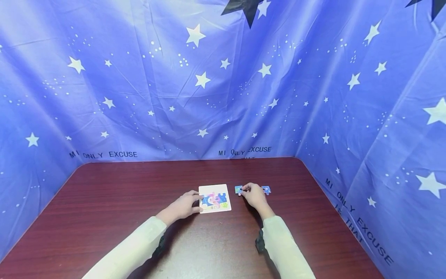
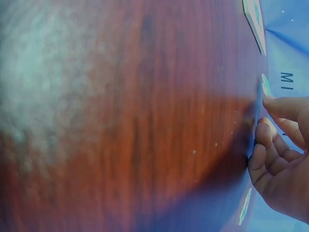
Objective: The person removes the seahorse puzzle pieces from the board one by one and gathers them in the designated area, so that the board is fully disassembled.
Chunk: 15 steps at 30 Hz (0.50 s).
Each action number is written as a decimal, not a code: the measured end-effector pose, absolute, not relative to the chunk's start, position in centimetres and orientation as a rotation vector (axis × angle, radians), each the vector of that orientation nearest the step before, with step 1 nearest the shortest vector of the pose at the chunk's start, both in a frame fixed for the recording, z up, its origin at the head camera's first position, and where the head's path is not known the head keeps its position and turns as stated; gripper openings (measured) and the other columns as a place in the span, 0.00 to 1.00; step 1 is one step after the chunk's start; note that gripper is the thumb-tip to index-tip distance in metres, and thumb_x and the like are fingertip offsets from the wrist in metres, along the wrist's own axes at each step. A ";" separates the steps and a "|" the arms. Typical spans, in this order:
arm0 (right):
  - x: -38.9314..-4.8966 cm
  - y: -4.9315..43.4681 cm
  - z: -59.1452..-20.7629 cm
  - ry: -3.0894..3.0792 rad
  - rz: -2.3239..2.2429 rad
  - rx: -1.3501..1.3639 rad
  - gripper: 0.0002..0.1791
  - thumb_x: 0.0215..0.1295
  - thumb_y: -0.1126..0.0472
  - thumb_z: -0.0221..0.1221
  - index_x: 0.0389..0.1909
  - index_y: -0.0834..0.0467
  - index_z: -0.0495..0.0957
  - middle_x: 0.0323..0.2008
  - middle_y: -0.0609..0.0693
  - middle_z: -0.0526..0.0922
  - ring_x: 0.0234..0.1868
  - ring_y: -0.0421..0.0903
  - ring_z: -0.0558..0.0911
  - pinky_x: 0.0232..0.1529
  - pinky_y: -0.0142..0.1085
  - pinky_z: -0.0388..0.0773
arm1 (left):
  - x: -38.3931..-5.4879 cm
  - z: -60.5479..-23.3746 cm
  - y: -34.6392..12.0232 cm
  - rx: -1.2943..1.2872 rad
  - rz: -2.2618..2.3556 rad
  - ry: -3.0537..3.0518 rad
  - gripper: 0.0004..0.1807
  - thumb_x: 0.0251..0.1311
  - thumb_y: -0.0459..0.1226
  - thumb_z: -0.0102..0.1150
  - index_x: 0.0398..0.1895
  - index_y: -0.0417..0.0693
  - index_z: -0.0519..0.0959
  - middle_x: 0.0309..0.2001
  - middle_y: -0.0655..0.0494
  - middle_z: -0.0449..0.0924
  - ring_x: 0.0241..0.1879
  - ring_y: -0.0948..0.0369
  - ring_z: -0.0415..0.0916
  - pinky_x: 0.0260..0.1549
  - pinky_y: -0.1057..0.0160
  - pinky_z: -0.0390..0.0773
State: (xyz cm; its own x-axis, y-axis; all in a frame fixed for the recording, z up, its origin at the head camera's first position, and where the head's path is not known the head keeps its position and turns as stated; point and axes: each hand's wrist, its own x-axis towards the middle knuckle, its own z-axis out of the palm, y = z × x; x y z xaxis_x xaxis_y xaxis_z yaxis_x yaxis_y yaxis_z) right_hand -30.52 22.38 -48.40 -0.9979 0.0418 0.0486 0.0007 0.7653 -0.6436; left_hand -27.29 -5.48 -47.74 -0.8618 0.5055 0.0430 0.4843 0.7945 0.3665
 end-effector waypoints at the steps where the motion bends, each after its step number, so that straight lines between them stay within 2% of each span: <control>1: -30.5 22.4 -48.4 -2.897 1.054 -0.035 0.07 0.58 0.61 0.62 0.35 0.61 0.80 0.25 0.50 0.75 0.27 0.43 0.70 0.30 0.32 0.64 | -27.3 -47.7 -5.5 0.807 0.573 2.922 0.26 0.56 0.44 0.63 0.56 0.41 0.75 0.55 0.42 0.73 0.55 0.46 0.71 0.52 0.45 0.71; 15: -30.6 22.7 -48.6 -2.905 1.054 -0.064 0.09 0.58 0.61 0.62 0.36 0.61 0.81 0.28 0.54 0.80 0.27 0.45 0.73 0.29 0.34 0.68 | -27.2 -47.6 -5.5 0.782 0.571 2.908 0.26 0.57 0.44 0.62 0.57 0.42 0.75 0.56 0.42 0.72 0.57 0.47 0.70 0.54 0.45 0.70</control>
State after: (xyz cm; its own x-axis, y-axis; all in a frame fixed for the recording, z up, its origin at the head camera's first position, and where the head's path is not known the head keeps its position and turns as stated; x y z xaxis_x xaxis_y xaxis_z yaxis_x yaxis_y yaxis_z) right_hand -30.58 22.67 -48.61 -0.9978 0.0562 0.0337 0.0215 0.7665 -0.6419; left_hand -27.24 -5.49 -47.62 -0.8670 0.4977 0.0225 0.4693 0.8006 0.3725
